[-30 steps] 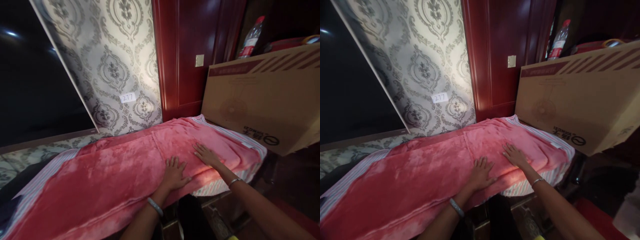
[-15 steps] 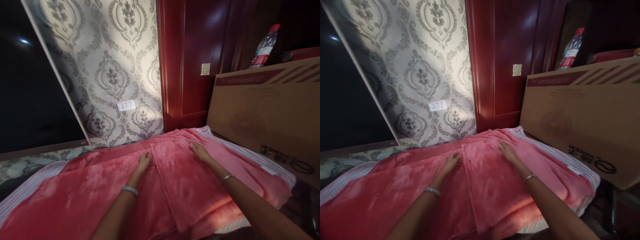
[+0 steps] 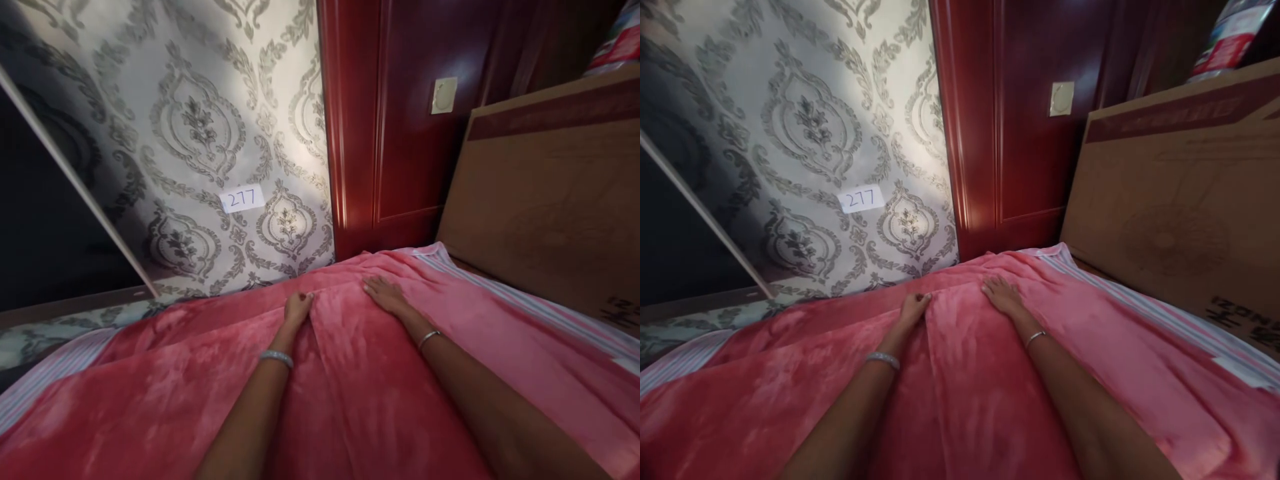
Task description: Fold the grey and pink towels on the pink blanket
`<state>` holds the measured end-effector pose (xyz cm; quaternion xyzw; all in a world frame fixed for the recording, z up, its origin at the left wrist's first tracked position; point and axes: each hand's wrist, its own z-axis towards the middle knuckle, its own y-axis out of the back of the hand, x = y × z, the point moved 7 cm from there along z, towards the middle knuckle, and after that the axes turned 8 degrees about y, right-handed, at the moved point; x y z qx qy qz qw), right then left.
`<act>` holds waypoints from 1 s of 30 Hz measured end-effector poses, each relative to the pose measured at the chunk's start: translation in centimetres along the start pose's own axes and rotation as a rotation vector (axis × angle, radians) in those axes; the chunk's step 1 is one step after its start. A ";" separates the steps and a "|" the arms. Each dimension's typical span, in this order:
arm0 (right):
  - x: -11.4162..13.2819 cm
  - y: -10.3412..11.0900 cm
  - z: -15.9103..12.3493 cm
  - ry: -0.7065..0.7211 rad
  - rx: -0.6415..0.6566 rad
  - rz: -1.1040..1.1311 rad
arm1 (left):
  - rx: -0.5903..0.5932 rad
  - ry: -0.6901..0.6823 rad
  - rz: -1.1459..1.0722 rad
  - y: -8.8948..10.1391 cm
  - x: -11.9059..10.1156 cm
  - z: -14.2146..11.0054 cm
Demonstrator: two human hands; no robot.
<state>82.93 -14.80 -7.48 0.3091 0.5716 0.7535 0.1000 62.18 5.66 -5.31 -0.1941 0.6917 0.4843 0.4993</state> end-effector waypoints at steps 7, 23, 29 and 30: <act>0.0 -1.3 -0.5 -0.020 0.068 -0.100 | -0.089 -0.079 0.077 -1.0 0.5 0.1; -0.5 -1.8 -0.3 0.010 0.067 -0.139 | -0.032 -0.112 0.624 -2.0 -1.4 -2.2; -0.2 -1.5 -0.2 0.008 0.055 -0.158 | -0.066 -0.144 0.695 -0.7 -2.9 -2.4; -0.1 -1.4 -0.2 0.007 0.051 -0.157 | -0.104 -0.202 0.704 -0.4 -3.8 -2.7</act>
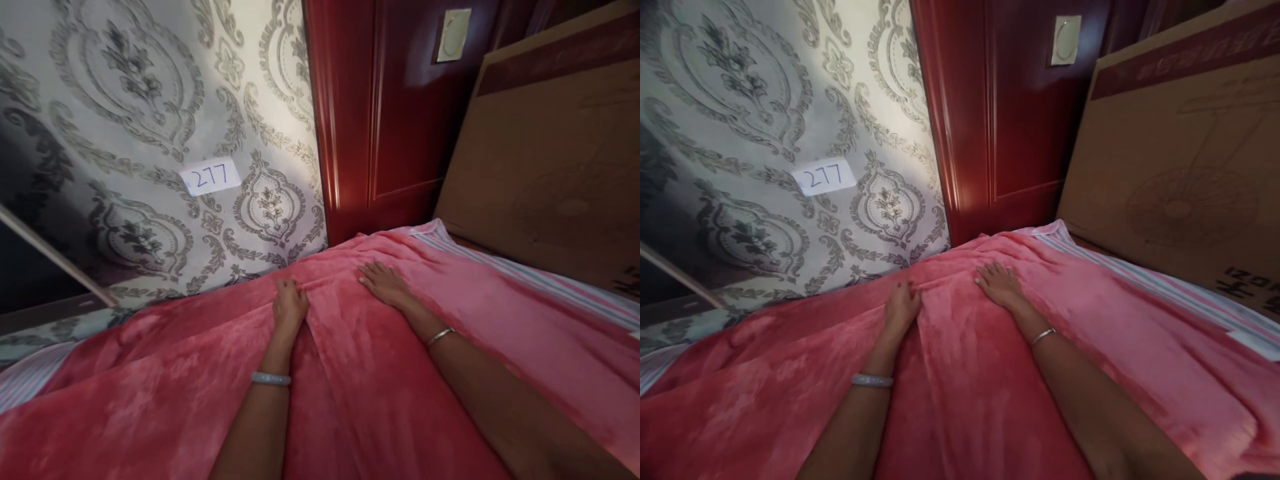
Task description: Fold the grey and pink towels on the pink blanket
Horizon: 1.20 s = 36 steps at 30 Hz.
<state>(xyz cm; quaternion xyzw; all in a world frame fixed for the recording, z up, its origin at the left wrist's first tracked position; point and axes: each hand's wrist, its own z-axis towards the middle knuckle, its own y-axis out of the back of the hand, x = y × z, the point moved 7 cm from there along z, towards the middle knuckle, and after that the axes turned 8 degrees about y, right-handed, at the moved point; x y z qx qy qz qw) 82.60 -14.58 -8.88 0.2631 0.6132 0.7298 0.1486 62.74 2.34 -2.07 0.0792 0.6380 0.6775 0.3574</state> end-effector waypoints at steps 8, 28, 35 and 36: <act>0.0 0.1 -0.1 -0.023 0.028 0.032 | 0.179 -0.359 0.201 -3.7 -4.2 -2.8; 0.0 2.7 -0.4 -0.089 -0.054 0.133 | 0.185 -0.265 0.190 -2.9 -3.9 -2.5; 1.1 2.7 -0.8 -0.010 0.022 0.090 | 0.178 -0.377 0.245 -4.2 -5.7 -4.6; 1.1 2.2 -0.8 -0.007 0.048 0.083 | 0.189 -0.368 0.269 -4.9 -5.4 -4.7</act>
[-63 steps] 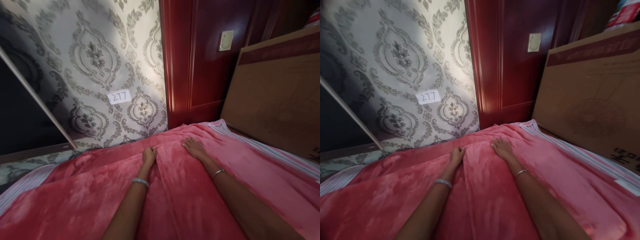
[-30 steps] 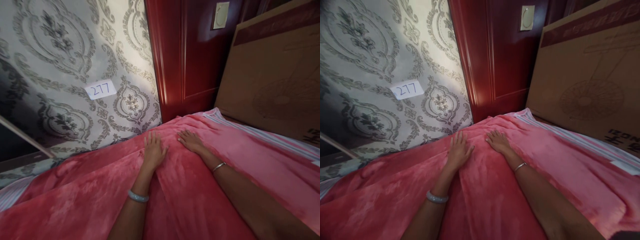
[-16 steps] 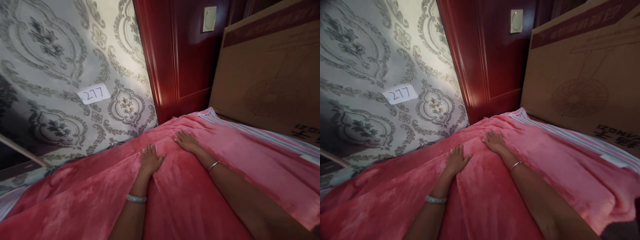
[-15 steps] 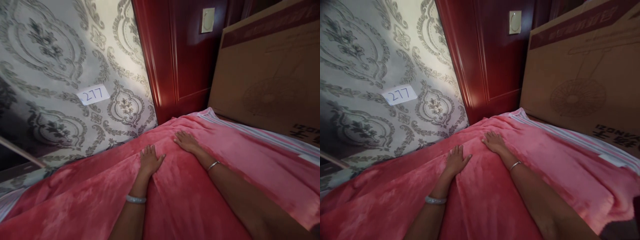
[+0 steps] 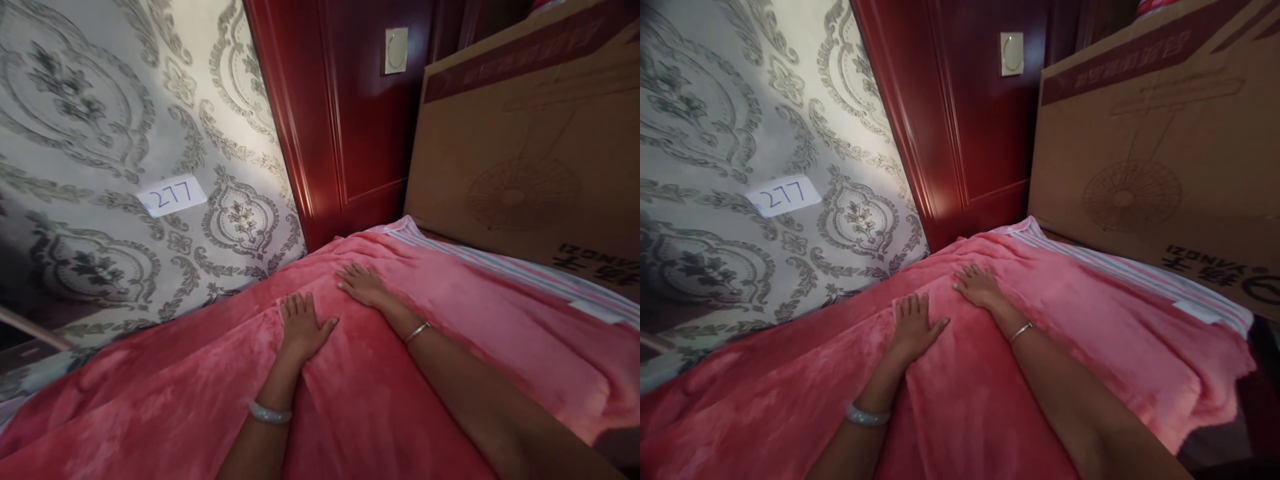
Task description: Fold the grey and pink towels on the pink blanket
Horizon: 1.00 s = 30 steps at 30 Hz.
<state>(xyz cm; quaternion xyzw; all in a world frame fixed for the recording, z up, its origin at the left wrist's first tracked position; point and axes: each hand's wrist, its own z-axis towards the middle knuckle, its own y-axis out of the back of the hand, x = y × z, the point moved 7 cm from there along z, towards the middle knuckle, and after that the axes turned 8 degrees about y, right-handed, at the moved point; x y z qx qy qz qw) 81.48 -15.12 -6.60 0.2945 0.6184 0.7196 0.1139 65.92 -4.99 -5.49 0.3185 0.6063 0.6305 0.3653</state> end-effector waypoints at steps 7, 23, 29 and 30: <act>-0.8 -1.6 0.3 -0.004 0.018 0.009 | -0.023 0.010 0.077 -1.5 0.2 0.0; -0.7 2.7 -8.9 -0.024 -0.018 0.024 | 0.011 0.005 -0.030 3.4 -2.5 -5.9; -0.4 0.2 -12.1 0.016 -0.026 -0.054 | -0.014 -0.052 0.010 0.5 -4.6 -11.2; -0.5 0.1 -12.2 0.018 -0.041 -0.063 | -0.033 -0.051 0.020 0.1 -4.6 -11.5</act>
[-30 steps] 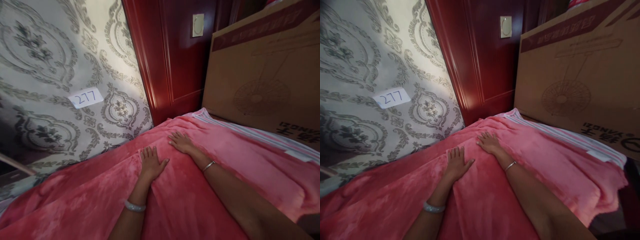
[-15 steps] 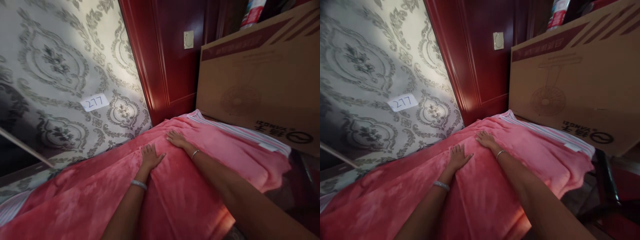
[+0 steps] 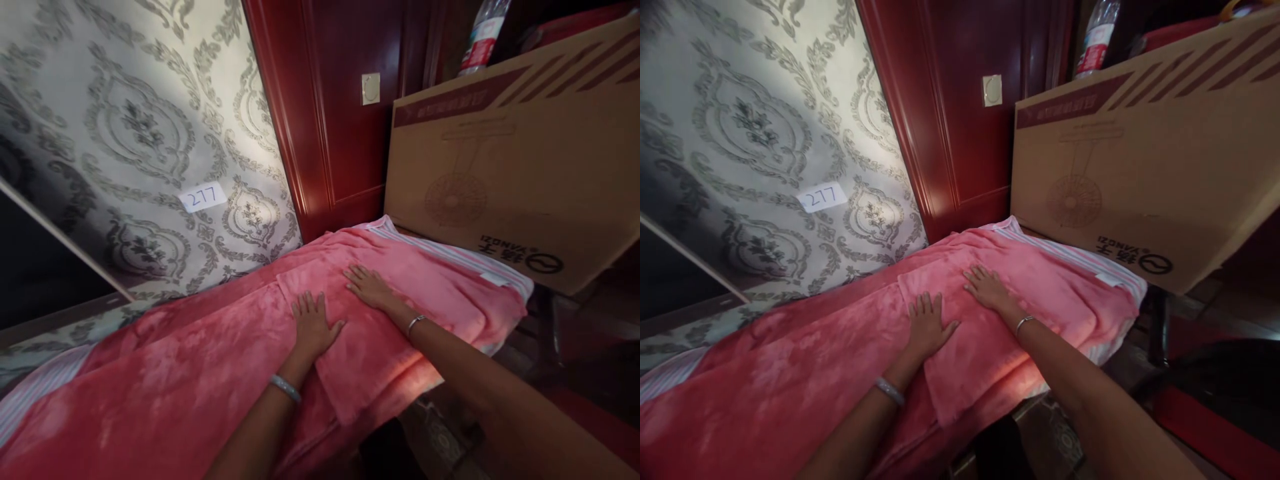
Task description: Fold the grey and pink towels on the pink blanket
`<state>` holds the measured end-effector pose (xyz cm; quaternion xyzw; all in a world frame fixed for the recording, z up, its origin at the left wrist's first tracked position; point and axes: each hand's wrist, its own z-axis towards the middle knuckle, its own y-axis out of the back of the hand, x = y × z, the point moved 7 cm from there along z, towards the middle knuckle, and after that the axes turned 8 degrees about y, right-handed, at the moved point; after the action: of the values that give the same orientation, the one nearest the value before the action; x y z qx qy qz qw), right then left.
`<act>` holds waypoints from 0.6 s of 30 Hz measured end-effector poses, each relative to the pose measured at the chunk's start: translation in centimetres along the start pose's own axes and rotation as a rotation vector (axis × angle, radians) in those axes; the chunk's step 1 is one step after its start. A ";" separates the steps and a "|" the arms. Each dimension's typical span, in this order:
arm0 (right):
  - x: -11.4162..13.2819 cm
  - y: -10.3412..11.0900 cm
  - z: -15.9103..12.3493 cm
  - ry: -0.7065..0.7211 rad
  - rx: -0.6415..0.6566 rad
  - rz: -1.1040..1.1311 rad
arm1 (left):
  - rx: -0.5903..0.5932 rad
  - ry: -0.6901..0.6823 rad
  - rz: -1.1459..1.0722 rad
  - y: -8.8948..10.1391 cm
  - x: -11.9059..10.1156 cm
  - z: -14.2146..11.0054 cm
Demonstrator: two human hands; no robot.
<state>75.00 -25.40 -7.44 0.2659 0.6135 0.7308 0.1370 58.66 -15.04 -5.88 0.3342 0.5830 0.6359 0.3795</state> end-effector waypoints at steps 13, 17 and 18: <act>0.6 2.1 -1.5 -0.072 0.080 0.047 | 0.128 0.042 -0.049 1.9 -0.2 -0.6; 1.1 2.8 -6.1 -0.085 0.073 0.029 | 0.129 -0.088 -0.107 2.9 -2.5 -4.8; 1.3 2.5 -7.4 -0.078 0.073 0.014 | 0.146 -0.132 -0.122 2.6 -3.1 -6.1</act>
<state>70.17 -31.33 -5.49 0.3034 0.6321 0.6979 0.1460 54.67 -20.80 -3.86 0.3660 0.6210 0.5439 0.4297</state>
